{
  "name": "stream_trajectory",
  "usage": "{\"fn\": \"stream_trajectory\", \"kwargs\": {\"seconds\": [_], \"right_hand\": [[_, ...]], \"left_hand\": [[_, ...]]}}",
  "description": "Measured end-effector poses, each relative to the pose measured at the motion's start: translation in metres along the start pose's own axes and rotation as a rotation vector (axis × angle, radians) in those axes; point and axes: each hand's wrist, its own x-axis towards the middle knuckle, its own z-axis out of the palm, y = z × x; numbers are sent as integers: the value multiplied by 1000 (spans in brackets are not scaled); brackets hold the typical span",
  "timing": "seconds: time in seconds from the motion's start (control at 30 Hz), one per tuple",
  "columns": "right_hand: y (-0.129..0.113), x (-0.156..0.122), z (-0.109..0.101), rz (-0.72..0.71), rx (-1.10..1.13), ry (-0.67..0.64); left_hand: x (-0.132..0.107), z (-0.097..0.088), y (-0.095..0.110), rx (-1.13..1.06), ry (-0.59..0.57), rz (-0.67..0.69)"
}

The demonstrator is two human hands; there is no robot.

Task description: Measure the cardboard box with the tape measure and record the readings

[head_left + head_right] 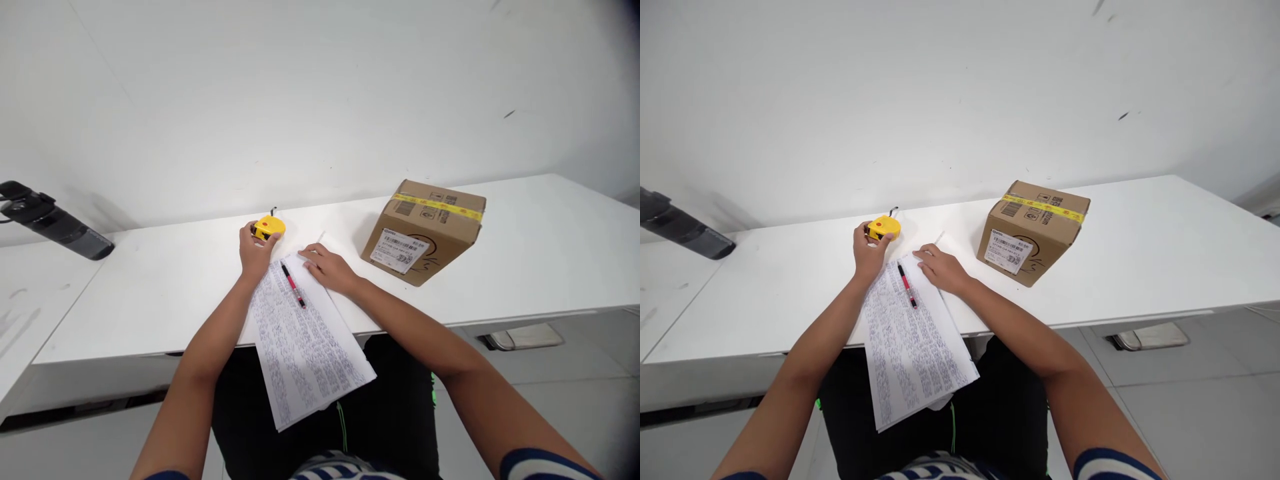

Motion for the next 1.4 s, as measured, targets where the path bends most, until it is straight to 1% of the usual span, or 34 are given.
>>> {"fn": "stream_trajectory", "kwargs": {"seconds": [0.1, 0.27, 0.43, 0.63, 0.87, 1.0, 1.4], "right_hand": [[-1, 1, -3, 37, 26, 50], [-2, 2, -5, 16, 44, 77], [2, 4, -5, 16, 58, 113], [3, 4, -5, 31, 86, 133], [2, 3, -6, 34, 105, 128], [2, 2, -6, 45, 102, 119], [3, 2, -7, 62, 108, 79]], "left_hand": [[2, 1, -1, -31, 19, -38], [6, 0, -2, -63, 45, -90], [7, 0, -3, -63, 29, -122], [6, -1, 2, -75, 33, -142], [3, -3, 6, -31, -9, -147], [3, -3, 7, -31, -13, -144], [3, -1, 2, -167, -26, -164]]}}
